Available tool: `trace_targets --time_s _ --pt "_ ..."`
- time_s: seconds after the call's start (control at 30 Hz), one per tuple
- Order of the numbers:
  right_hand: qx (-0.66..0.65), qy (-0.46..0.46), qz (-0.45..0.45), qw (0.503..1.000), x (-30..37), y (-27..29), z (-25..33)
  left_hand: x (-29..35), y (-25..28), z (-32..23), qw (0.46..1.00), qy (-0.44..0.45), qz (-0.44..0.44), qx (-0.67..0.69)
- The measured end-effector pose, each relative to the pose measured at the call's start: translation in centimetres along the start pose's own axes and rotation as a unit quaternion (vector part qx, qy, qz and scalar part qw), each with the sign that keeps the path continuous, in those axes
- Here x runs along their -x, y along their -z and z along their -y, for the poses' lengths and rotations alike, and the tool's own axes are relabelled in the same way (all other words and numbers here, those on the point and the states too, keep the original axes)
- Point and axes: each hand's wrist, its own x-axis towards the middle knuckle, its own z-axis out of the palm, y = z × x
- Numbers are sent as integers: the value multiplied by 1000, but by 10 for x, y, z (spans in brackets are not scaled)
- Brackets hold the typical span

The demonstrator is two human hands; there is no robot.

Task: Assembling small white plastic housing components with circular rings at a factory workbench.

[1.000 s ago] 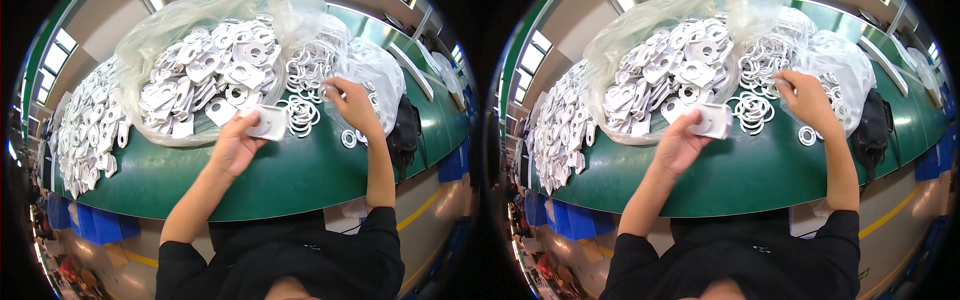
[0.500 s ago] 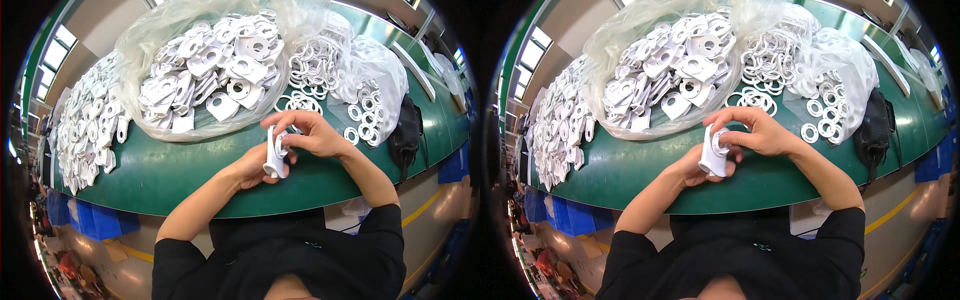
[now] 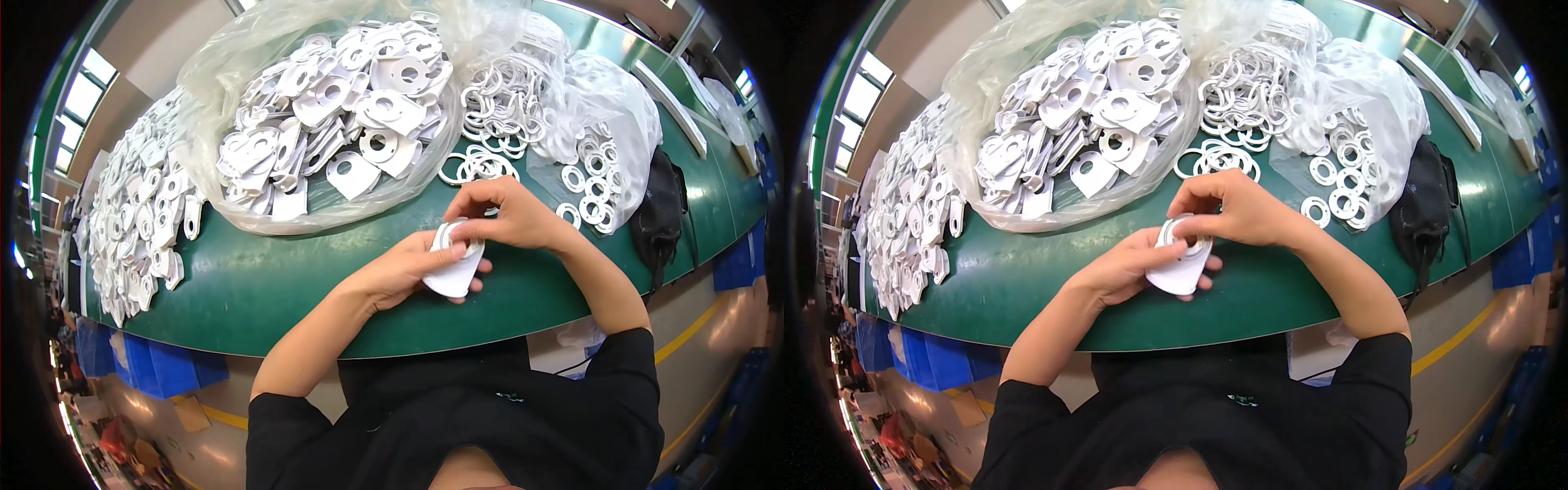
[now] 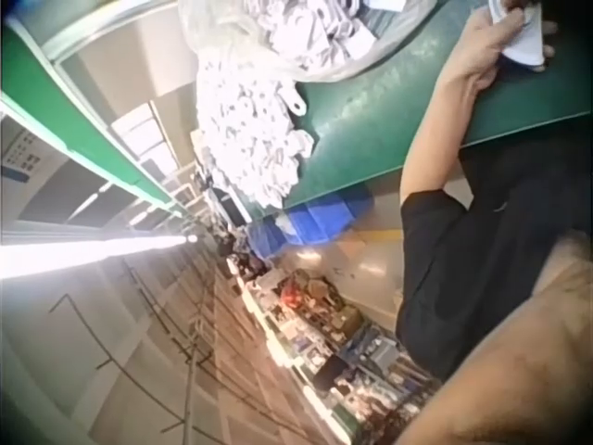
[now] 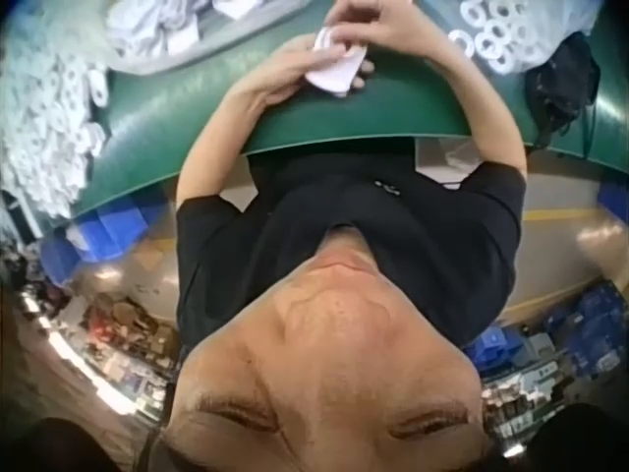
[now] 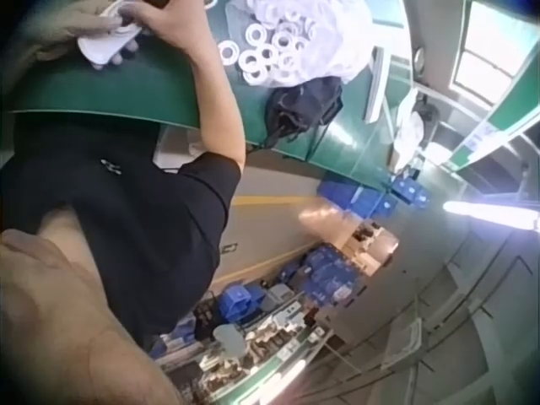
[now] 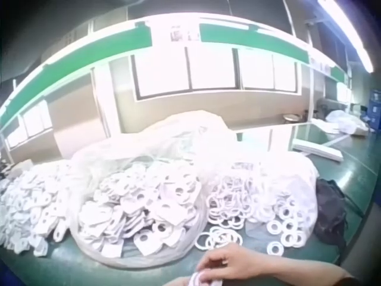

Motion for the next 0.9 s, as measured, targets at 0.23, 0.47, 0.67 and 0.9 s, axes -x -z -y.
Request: trace_targets --time_s 0.23,0.47,0.67,0.9 --pt "149 -27 -290 945 0 38 -8 -2 3 -5 988 -130 -85 19" --pt "359 15 -146 922 7 38 -16 0 7 -8 977 -141 -142 79" --pt "238 -46 -251 937 0 37 -21 -1 8 -7 978 -132 -147 67" --pt "231 -24 -290 928 -1 34 -23 -3 9 -4 980 -136 -129 72"
